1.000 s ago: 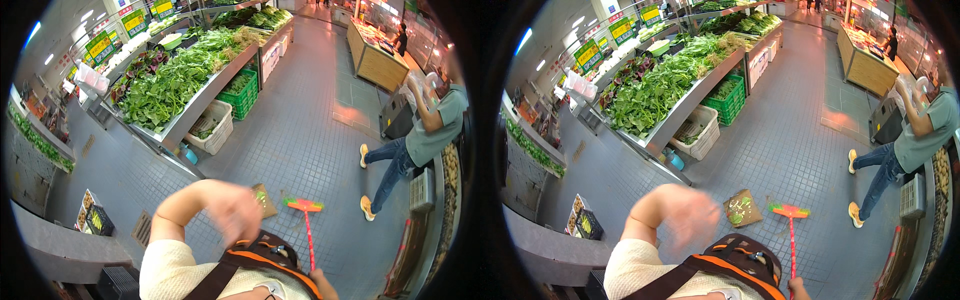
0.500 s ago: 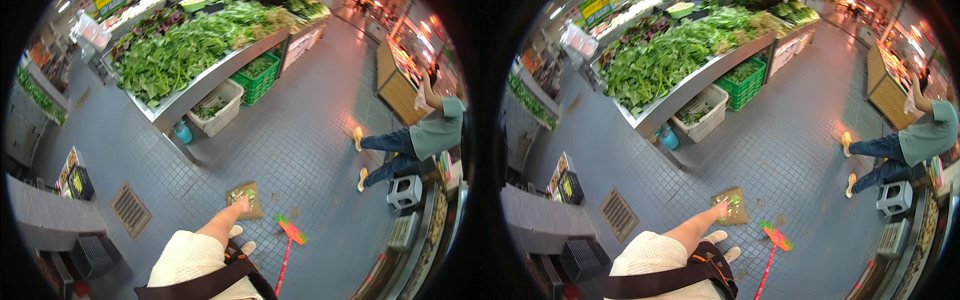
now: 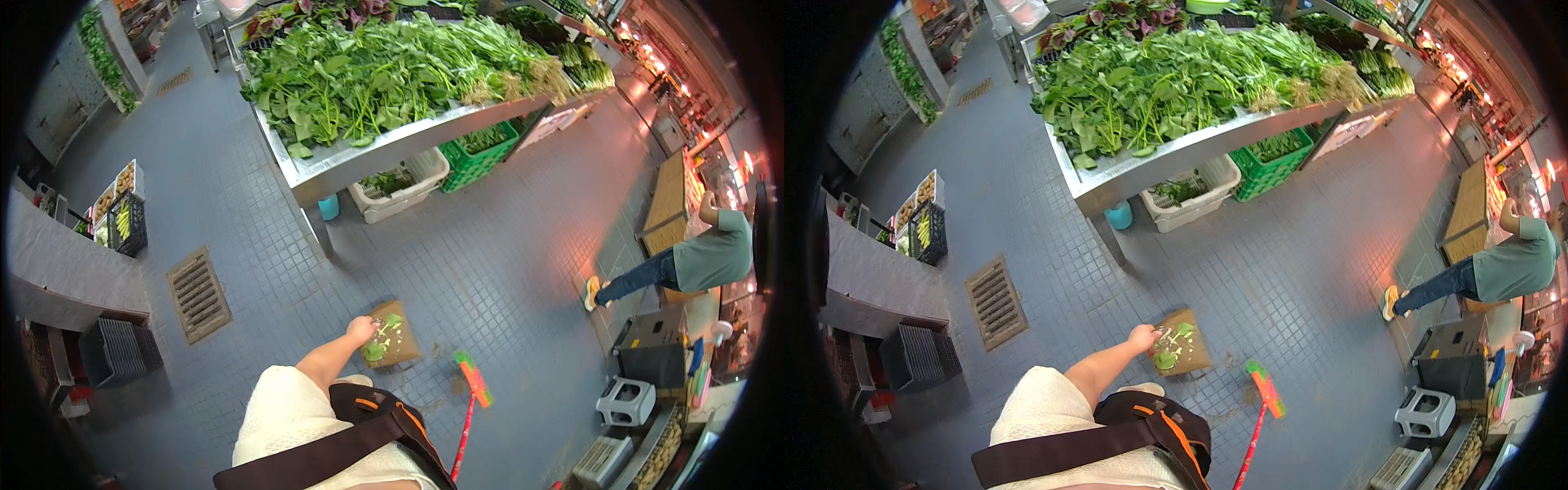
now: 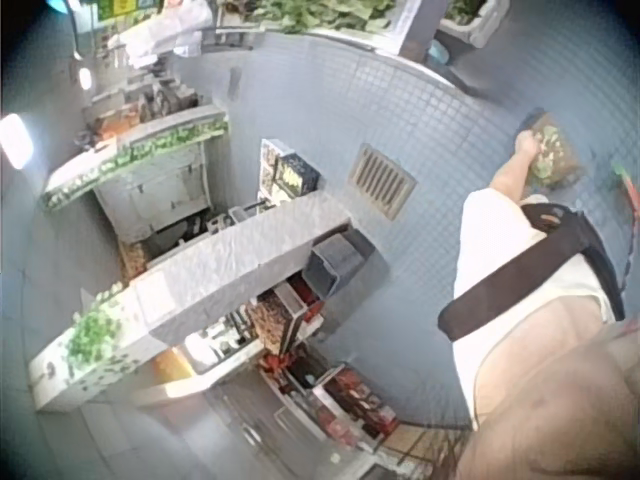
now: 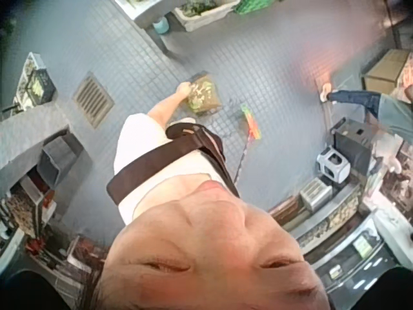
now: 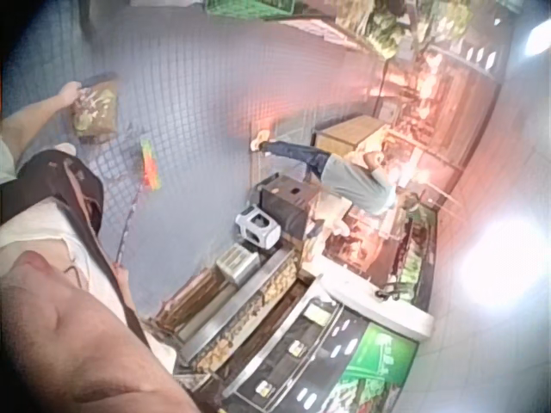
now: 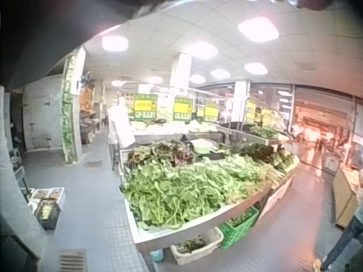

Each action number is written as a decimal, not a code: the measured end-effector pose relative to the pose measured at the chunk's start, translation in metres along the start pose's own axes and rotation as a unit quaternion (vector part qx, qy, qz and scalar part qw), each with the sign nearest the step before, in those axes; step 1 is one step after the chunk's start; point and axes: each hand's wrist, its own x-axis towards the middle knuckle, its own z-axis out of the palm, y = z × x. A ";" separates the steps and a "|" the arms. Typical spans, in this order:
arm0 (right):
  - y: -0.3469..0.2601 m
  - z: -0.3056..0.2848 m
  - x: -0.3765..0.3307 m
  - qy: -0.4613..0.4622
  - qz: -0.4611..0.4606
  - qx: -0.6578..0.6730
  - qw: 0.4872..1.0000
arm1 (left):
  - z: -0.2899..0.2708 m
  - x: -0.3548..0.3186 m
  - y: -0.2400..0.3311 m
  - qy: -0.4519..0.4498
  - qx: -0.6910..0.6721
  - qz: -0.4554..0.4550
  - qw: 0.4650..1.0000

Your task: The person sweeps debris from the floor into a dustpan using a broom and dustpan, then arranges leafy vegetables on a display shelf. Finally, the person uses a spray bottle to mist the vegetables with water.

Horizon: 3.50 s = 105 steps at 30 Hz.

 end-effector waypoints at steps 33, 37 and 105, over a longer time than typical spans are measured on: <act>-0.752 -0.427 0.255 -0.042 -0.045 0.107 0.992 | -0.361 0.503 0.538 0.347 -0.322 0.093 0.876; -0.808 -0.460 0.270 -0.063 -0.052 0.097 0.992 | -0.390 0.548 0.573 0.295 -0.208 -0.103 0.927; -1.027 -0.679 0.360 -0.250 0.117 0.135 0.952 | -0.326 0.610 0.727 0.461 0.015 -0.023 0.887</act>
